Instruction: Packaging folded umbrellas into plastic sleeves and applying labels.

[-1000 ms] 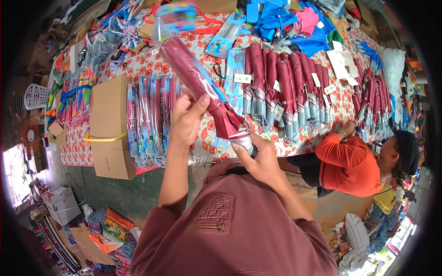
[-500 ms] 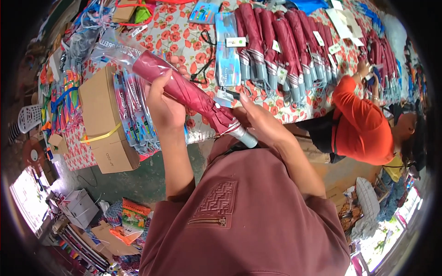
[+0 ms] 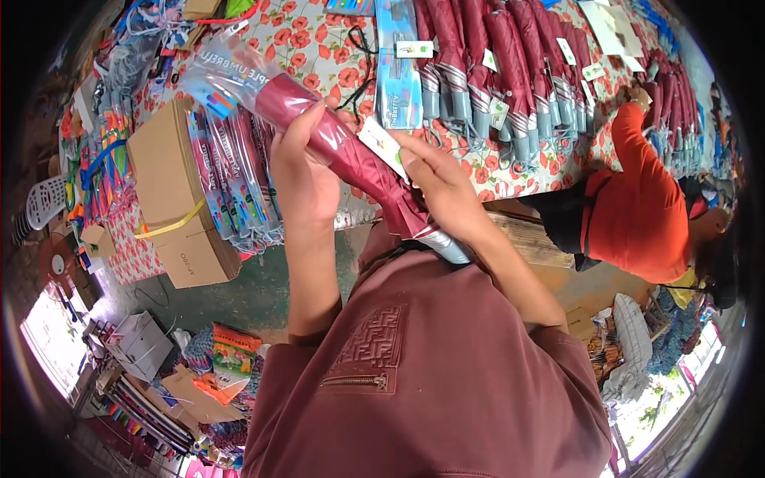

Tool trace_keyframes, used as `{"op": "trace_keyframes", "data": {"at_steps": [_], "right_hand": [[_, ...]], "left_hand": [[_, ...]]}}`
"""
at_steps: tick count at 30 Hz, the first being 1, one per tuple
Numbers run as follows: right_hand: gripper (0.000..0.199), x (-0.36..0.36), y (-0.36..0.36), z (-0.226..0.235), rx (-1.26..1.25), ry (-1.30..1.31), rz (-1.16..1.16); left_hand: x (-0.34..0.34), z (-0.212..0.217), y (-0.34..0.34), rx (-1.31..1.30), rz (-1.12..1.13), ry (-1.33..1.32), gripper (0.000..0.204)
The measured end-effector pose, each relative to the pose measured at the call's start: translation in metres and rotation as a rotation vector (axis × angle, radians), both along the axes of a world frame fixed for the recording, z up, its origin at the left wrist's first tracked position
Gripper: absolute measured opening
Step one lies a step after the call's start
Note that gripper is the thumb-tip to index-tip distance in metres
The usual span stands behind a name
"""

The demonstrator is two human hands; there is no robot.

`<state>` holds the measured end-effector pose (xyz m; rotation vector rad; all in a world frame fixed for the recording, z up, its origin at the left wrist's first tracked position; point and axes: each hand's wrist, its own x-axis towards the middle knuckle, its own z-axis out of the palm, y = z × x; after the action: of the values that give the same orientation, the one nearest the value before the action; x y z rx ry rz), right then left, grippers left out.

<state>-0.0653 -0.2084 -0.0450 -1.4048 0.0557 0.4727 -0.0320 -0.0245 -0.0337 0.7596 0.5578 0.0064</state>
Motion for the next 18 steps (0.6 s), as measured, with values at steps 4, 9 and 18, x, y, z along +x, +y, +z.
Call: {"op": "trace_keyframes", "data": {"at_steps": [4, 9, 18], "right_hand": [[0.033, -0.006, 0.007, -0.003, -0.127, -0.277, -0.008], [0.037, 0.000, -0.004, 0.004, -0.226, -0.376, 0.102], [0.039, 0.006, -0.012, 0.051, -0.366, 0.010, 0.265]], "left_hand": [[0.002, 0.001, -0.004, 0.024, -0.018, 0.076, 0.027], [0.003, 0.005, -0.004, 0.051, -0.138, 0.099, 0.028], [-0.002, 0.019, -0.025, 0.030, -0.139, -0.019, 0.035]]}}
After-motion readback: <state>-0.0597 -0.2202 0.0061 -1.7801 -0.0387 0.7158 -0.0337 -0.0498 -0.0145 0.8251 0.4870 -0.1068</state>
